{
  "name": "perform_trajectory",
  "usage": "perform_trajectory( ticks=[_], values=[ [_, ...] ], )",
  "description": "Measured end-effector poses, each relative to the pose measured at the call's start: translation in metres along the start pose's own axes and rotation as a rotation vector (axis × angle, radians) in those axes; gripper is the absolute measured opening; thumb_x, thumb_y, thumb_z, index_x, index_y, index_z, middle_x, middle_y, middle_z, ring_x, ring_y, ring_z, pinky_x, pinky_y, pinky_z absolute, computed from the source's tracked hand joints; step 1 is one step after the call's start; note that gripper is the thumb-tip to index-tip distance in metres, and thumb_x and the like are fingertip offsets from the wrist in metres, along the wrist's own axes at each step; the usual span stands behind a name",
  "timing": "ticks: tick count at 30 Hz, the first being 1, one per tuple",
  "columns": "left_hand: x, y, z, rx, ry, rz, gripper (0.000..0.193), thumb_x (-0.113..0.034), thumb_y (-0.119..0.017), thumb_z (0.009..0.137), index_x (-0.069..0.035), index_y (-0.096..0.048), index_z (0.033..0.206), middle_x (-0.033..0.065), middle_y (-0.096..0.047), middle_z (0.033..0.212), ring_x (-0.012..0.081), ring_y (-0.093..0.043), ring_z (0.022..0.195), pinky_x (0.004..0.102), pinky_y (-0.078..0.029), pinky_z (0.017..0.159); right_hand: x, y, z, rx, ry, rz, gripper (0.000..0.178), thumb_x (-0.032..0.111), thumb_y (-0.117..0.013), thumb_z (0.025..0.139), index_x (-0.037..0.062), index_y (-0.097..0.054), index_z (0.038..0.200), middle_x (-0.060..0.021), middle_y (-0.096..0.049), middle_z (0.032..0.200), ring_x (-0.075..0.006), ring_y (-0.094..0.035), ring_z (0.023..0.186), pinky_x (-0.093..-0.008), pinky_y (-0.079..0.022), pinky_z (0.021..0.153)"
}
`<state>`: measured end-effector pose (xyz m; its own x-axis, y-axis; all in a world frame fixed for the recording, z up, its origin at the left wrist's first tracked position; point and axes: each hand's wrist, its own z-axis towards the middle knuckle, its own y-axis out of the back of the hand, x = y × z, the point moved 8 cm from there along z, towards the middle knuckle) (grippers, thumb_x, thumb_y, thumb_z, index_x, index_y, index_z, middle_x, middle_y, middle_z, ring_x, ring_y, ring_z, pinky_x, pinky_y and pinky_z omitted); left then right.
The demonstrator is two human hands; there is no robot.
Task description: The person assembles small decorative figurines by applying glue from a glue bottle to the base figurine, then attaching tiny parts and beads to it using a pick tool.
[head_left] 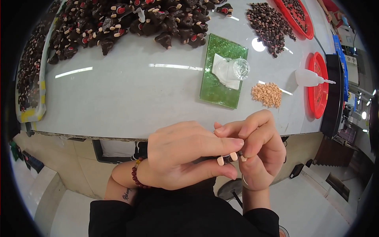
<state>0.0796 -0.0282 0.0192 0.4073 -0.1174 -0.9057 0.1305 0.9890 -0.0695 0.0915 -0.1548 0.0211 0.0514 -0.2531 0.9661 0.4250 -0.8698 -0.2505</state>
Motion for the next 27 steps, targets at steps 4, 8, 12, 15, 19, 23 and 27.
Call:
perform_trajectory(
  ticks=[4,8,12,15,19,23,27],
  values=[
    [-0.004,-0.004,-0.001,0.001,-0.013,0.057,0.037,-0.018,-0.081,0.065,-0.003,-0.065,0.096,0.0038,-0.064,0.070,0.0146,-0.058,0.057,0.0247,-0.042,0.051,-0.001,0.002,-0.001,0.000,0.047,-0.074,0.008,-0.001,-0.054,0.082,0.0009,-0.048,0.087,-0.0110,-0.041,0.096,-0.0341,-0.056,0.103,-0.0452,-0.042,0.094],
    [-0.006,-0.005,-0.002,0.011,-0.021,0.088,0.036,-0.014,-0.081,0.065,-0.005,-0.065,0.096,0.0032,-0.064,0.074,0.0141,-0.058,0.059,0.0251,-0.042,0.051,-0.005,0.000,-0.002,0.004,0.062,0.038,0.011,-0.001,-0.056,0.082,0.0018,-0.047,0.088,-0.0099,-0.042,0.091,-0.0335,-0.056,0.102,-0.0461,-0.040,0.096],
    [-0.006,-0.006,-0.003,-0.013,-0.027,0.088,0.035,-0.013,-0.081,0.066,-0.006,-0.065,0.097,0.0022,-0.064,0.075,0.0137,-0.058,0.059,0.0254,-0.042,0.051,-0.005,0.001,-0.003,-0.020,0.061,0.056,0.011,-0.001,-0.057,0.083,0.0021,-0.048,0.088,-0.0090,-0.042,0.089,-0.0329,-0.057,0.101,-0.0465,-0.040,0.096],
    [-0.007,-0.006,-0.002,-0.002,-0.023,0.072,0.035,-0.013,-0.080,0.067,-0.005,-0.065,0.097,0.0026,-0.063,0.075,0.0138,-0.057,0.059,0.0255,-0.042,0.051,-0.004,0.001,-0.003,-0.039,0.051,0.053,0.010,-0.001,-0.057,0.081,0.0026,-0.049,0.086,-0.0093,-0.044,0.088,-0.0318,-0.057,0.099,-0.0466,-0.041,0.096],
    [0.008,-0.007,-0.001,0.082,0.092,-0.173,0.031,-0.008,-0.077,0.070,-0.001,-0.064,0.097,0.0055,-0.064,0.077,0.0135,-0.058,0.061,0.0254,-0.043,0.054,0.002,0.007,0.003,-0.023,0.067,-0.015,0.009,-0.002,-0.059,0.079,0.0020,-0.051,0.082,-0.0098,-0.047,0.083,-0.0307,-0.059,0.094,-0.0459,-0.044,0.092],
    [0.015,-0.021,0.000,0.200,0.341,-0.464,0.025,-0.005,-0.073,0.074,0.002,-0.062,0.096,0.0083,-0.063,0.076,0.0136,-0.059,0.063,0.0247,-0.044,0.055,0.070,0.049,0.009,-0.320,0.401,-0.575,0.010,0.002,-0.063,0.077,-0.0016,-0.057,0.083,-0.0118,-0.055,0.081,-0.0242,-0.059,0.079,-0.0364,-0.050,0.073],
    [0.023,-0.023,-0.009,0.149,0.474,-0.765,0.018,-0.006,-0.066,0.080,0.004,-0.060,0.093,0.0116,-0.062,0.073,0.0152,-0.061,0.064,0.0234,-0.045,0.056,0.048,0.105,0.064,-0.230,0.209,-1.210,0.016,0.008,-0.062,0.081,-0.0019,-0.060,0.093,-0.0097,-0.061,0.086,-0.0161,-0.058,0.070,-0.0281,-0.048,0.066]
  ],
)
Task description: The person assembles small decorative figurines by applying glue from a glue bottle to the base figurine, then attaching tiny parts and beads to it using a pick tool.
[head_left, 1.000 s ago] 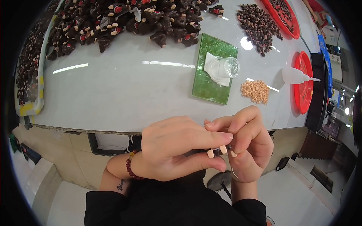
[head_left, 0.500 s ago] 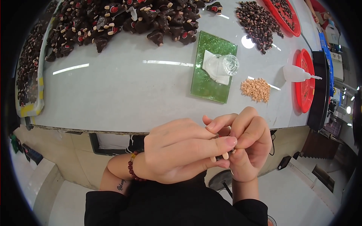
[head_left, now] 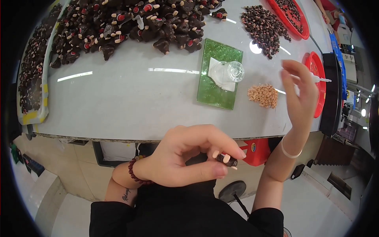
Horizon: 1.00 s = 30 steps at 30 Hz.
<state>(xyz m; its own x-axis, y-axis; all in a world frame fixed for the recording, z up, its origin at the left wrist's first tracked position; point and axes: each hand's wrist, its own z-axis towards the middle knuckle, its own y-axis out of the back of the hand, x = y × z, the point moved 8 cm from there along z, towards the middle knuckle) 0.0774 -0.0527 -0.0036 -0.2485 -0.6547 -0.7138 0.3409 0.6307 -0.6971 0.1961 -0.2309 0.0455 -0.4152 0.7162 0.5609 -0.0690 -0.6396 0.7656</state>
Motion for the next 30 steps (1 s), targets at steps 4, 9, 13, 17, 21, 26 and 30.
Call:
perform_trajectory(
  ticks=[4,9,13,17,21,26,30],
  values=[
    [0.013,0.001,-0.005,0.004,0.203,-0.415,0.025,-0.020,-0.058,0.089,0.005,-0.057,0.092,0.0149,-0.061,0.074,0.0170,-0.062,0.062,0.0243,-0.047,0.053,-0.013,-0.017,0.015,0.077,0.021,-0.231,0.015,0.009,-0.062,0.081,-0.0023,-0.059,0.091,-0.0091,-0.061,0.082,-0.0168,-0.058,0.069,-0.0278,-0.047,0.063],
    [0.013,0.007,-0.003,-0.011,0.099,-0.289,0.023,-0.023,-0.056,0.090,0.001,-0.057,0.089,0.0143,-0.058,0.072,0.0148,-0.058,0.057,0.0226,-0.043,0.048,-0.019,-0.028,0.018,0.076,-0.004,-0.295,0.014,0.009,-0.063,0.080,-0.0026,-0.058,0.086,-0.0088,-0.058,0.076,-0.0171,-0.055,0.063,-0.0286,-0.045,0.059],
    [0.006,0.014,-0.003,-0.027,0.020,-0.164,0.015,-0.015,-0.058,0.087,0.000,-0.056,0.090,0.0122,-0.056,0.078,0.0116,-0.051,0.055,0.0213,-0.041,0.052,0.002,-0.019,0.002,0.076,-0.006,-0.171,0.010,0.007,-0.062,0.080,-0.0020,-0.059,0.082,-0.0074,-0.057,0.074,-0.0149,-0.050,0.058,-0.0267,-0.041,0.056],
    [0.006,0.010,0.005,-0.048,0.110,0.091,0.016,-0.012,-0.059,0.086,0.002,-0.057,0.093,0.0092,-0.056,0.084,0.0115,-0.052,0.068,0.0231,-0.041,0.062,0.076,-0.010,-0.036,0.074,0.148,0.377,0.014,0.004,-0.072,0.068,0.0087,-0.062,0.077,-0.0031,-0.056,0.072,-0.0113,-0.044,0.058,-0.0245,-0.032,0.052],
    [0.016,-0.003,0.003,0.067,0.115,0.017,0.014,-0.011,-0.056,0.088,0.002,-0.057,0.092,0.0061,-0.055,0.084,0.0130,-0.051,0.076,0.0243,-0.040,0.068,0.101,-0.031,-0.067,0.110,0.284,0.535,0.034,0.012,-0.082,0.057,0.0103,-0.066,0.087,0.0017,-0.045,0.071,-0.0151,-0.038,0.059,-0.0278,-0.028,0.050],
    [0.027,-0.008,0.002,0.076,0.216,-0.078,0.012,-0.011,-0.058,0.086,0.000,-0.057,0.090,0.0060,-0.055,0.085,0.0124,-0.050,0.075,0.0242,-0.040,0.067,0.093,-0.031,-0.074,0.080,0.264,0.639,0.033,0.004,-0.078,0.058,0.0095,-0.066,0.088,0.0012,-0.043,0.074,-0.0144,-0.039,0.061,-0.0275,-0.028,0.050],
    [0.032,-0.009,0.004,0.089,0.220,-0.008,0.010,-0.009,-0.060,0.083,0.000,-0.058,0.087,0.0054,-0.055,0.082,0.0120,-0.048,0.071,0.0235,-0.039,0.065,0.089,-0.023,-0.075,0.076,0.220,0.603,0.033,-0.002,-0.073,0.056,0.0094,-0.065,0.086,0.0009,-0.047,0.074,-0.0150,-0.042,0.062,-0.0278,-0.031,0.051]
  ],
)
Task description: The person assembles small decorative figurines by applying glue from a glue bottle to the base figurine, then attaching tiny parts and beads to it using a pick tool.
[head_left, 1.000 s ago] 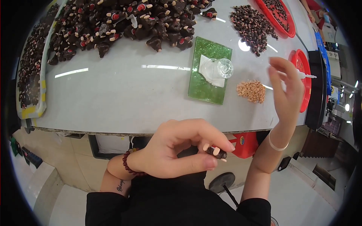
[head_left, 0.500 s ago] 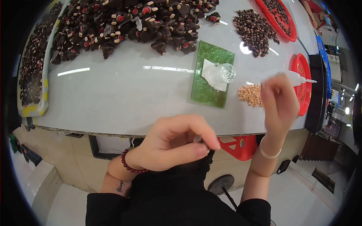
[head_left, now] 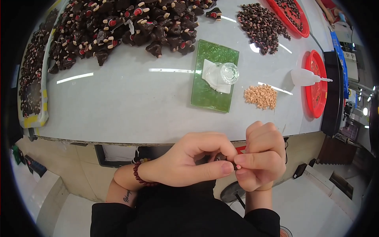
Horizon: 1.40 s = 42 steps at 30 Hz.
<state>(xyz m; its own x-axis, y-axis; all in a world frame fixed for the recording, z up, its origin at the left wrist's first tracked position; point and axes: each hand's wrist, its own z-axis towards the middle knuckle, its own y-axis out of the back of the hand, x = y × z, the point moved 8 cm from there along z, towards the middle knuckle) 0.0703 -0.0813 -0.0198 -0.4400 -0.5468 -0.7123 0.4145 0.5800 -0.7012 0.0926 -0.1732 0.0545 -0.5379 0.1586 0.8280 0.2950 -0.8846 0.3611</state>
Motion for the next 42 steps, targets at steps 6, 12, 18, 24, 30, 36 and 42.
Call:
perform_trajectory(
  ticks=[6,12,18,24,30,36,42],
  values=[
    [-0.013,0.004,0.001,-0.019,-0.100,0.197,0.010,-0.010,-0.062,0.082,-0.001,-0.059,0.080,0.0049,-0.054,0.075,0.0125,-0.045,0.067,0.0239,-0.036,0.058,0.008,0.005,0.001,-0.029,0.031,-0.173,0.028,-0.003,-0.072,0.056,0.0092,-0.066,0.081,0.0006,-0.057,0.072,-0.0150,-0.050,0.060,-0.0264,-0.039,0.051],
    [-0.022,0.009,-0.005,-0.076,-0.174,0.302,0.014,-0.014,-0.063,0.082,-0.001,-0.059,0.079,0.0045,-0.054,0.074,0.0130,-0.045,0.064,0.0241,-0.035,0.057,0.015,-0.002,0.007,0.015,0.077,-0.319,0.027,-0.002,-0.072,0.054,0.0074,-0.066,0.079,-0.0003,-0.059,0.072,-0.0154,-0.052,0.058,-0.0258,-0.040,0.050],
    [-0.037,0.014,-0.010,-0.149,-0.199,0.289,0.022,-0.018,-0.061,0.086,0.003,-0.061,0.093,0.0086,-0.058,0.082,0.0113,-0.052,0.068,0.0228,-0.040,0.059,-0.004,0.013,0.026,-0.052,-0.099,-0.337,0.020,-0.009,-0.064,0.061,0.0019,-0.063,0.078,-0.0026,-0.058,0.070,-0.0143,-0.051,0.059,-0.0247,-0.041,0.053],
    [-0.042,0.019,-0.019,-0.192,-0.188,0.148,0.026,-0.014,-0.063,0.083,0.006,-0.058,0.098,0.0122,-0.059,0.087,0.0144,-0.060,0.073,0.0241,-0.048,0.067,-0.057,0.018,0.035,-0.222,-0.274,-0.242,0.007,-0.006,-0.061,0.074,-0.0036,-0.060,0.080,-0.0045,-0.057,0.073,-0.0089,-0.050,0.061,-0.0212,-0.041,0.056],
    [-0.032,0.025,-0.025,-0.195,-0.096,-0.009,0.028,-0.012,-0.066,0.081,0.005,-0.054,0.100,0.0112,-0.060,0.087,0.0127,-0.060,0.070,0.0236,-0.049,0.066,-0.057,0.013,0.036,-0.224,-0.223,-0.326,0.007,-0.005,-0.062,0.075,-0.0023,-0.061,0.081,-0.0043,-0.057,0.073,-0.0090,-0.052,0.062,-0.0208,-0.042,0.057],
    [-0.031,0.028,-0.022,-0.222,-0.077,-0.065,0.035,-0.016,-0.070,0.079,0.006,-0.055,0.102,0.0110,-0.061,0.086,0.0134,-0.061,0.072,0.0238,-0.050,0.066,-0.057,0.014,0.035,-0.230,-0.202,-0.338,0.007,-0.005,-0.063,0.074,-0.0018,-0.061,0.080,-0.0046,-0.058,0.073,-0.0092,-0.053,0.062,-0.0210,-0.043,0.057],
    [-0.031,0.028,-0.021,-0.222,-0.129,-0.036,0.041,-0.010,-0.074,0.073,0.007,-0.055,0.106,0.0110,-0.062,0.083,0.0152,-0.063,0.075,0.0252,-0.050,0.068,-0.057,0.014,0.036,-0.230,-0.197,-0.340,0.006,-0.005,-0.062,0.075,-0.0018,-0.060,0.080,-0.0048,-0.057,0.073,-0.0094,-0.053,0.062,-0.0204,-0.042,0.057]
  ],
)
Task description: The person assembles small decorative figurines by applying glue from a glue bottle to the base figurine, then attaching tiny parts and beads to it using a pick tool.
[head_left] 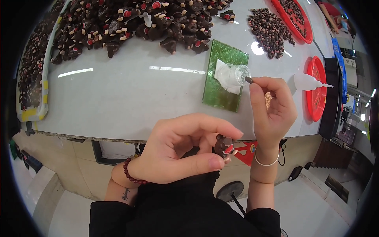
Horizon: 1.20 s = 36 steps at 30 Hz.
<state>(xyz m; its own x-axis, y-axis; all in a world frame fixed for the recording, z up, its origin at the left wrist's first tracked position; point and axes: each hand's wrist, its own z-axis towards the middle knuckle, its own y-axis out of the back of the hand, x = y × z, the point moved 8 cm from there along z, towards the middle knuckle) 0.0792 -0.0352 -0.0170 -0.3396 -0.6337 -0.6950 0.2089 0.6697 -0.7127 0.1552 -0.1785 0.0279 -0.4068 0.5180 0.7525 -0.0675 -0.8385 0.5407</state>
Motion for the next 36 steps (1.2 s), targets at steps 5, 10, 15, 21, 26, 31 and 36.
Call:
perform_trajectory(
  ticks=[5,10,15,21,26,31,36],
  values=[
    [0.000,-0.002,0.000,-0.005,-0.020,0.048,0.041,-0.002,-0.073,0.071,0.008,-0.056,0.107,0.0098,-0.063,0.081,0.0111,-0.060,0.069,0.0251,-0.051,0.067,0.021,0.017,-0.012,-0.108,0.110,0.093,0.017,-0.010,-0.061,0.069,0.0033,-0.061,0.079,-0.0033,-0.058,0.074,-0.0115,-0.050,0.060,-0.0256,-0.043,0.058],
    [-0.002,-0.007,-0.001,0.041,-0.038,0.243,0.044,0.004,-0.074,0.069,0.009,-0.056,0.109,0.0088,-0.063,0.080,0.0061,-0.054,0.060,0.0209,-0.048,0.059,0.068,0.025,-0.042,0.049,0.431,0.028,0.027,-0.003,-0.067,0.063,0.0127,-0.061,0.084,0.0021,-0.056,0.081,-0.0127,-0.050,0.067,-0.0263,-0.042,0.059],
    [-0.013,-0.019,0.003,0.096,-0.139,0.461,0.050,-0.001,-0.080,0.064,0.005,-0.059,0.108,0.0065,-0.064,0.077,0.0043,-0.050,0.050,0.0172,-0.035,0.046,0.083,0.021,-0.056,0.078,0.532,-0.095,0.031,0.003,-0.071,0.062,0.0164,-0.062,0.089,0.0056,-0.053,0.086,-0.0109,-0.050,0.078,-0.0248,-0.042,0.062],
    [-0.012,-0.023,0.003,0.086,-0.132,0.536,0.047,-0.012,-0.084,0.062,0.000,-0.064,0.103,0.0039,-0.064,0.075,0.0044,-0.049,0.049,0.0174,-0.034,0.044,0.084,0.018,-0.061,0.138,0.595,-0.185,0.028,0.006,-0.070,0.065,0.0146,-0.063,0.091,0.0052,-0.054,0.087,-0.0103,-0.050,0.079,-0.0247,-0.041,0.062],
    [-0.018,-0.027,0.005,0.098,-0.222,0.649,0.037,-0.014,-0.081,0.066,-0.001,-0.066,0.096,0.0054,-0.064,0.071,0.0074,-0.051,0.048,0.0187,-0.036,0.044,0.086,0.018,-0.062,0.163,0.581,-0.237,0.026,0.007,-0.070,0.066,0.0144,-0.063,0.090,0.0056,-0.054,0.087,-0.0095,-0.051,0.080,-0.0240,-0.040,0.064],
    [-0.024,-0.032,-0.002,0.051,-0.499,0.648,0.026,-0.010,-0.078,0.069,-0.001,-0.067,0.091,0.0088,-0.065,0.072,0.0137,-0.059,0.054,0.0208,-0.044,0.048,0.088,0.019,-0.065,0.186,0.565,-0.240,0.026,0.006,-0.071,0.065,0.0140,-0.064,0.089,0.0058,-0.054,0.086,-0.0095,-0.051,0.080,-0.0238,-0.039,0.065],
    [-0.024,-0.031,-0.003,0.019,-0.466,0.645,0.022,-0.008,-0.077,0.070,0.000,-0.067,0.088,0.0100,-0.065,0.072,0.0160,-0.062,0.057,0.0214,-0.047,0.050,0.087,0.019,-0.064,0.164,0.539,-0.215,0.027,0.005,-0.072,0.064,0.0125,-0.064,0.089,0.0046,-0.054,0.085,-0.0106,-0.051,0.078,-0.0242,-0.041,0.063]
  ],
)
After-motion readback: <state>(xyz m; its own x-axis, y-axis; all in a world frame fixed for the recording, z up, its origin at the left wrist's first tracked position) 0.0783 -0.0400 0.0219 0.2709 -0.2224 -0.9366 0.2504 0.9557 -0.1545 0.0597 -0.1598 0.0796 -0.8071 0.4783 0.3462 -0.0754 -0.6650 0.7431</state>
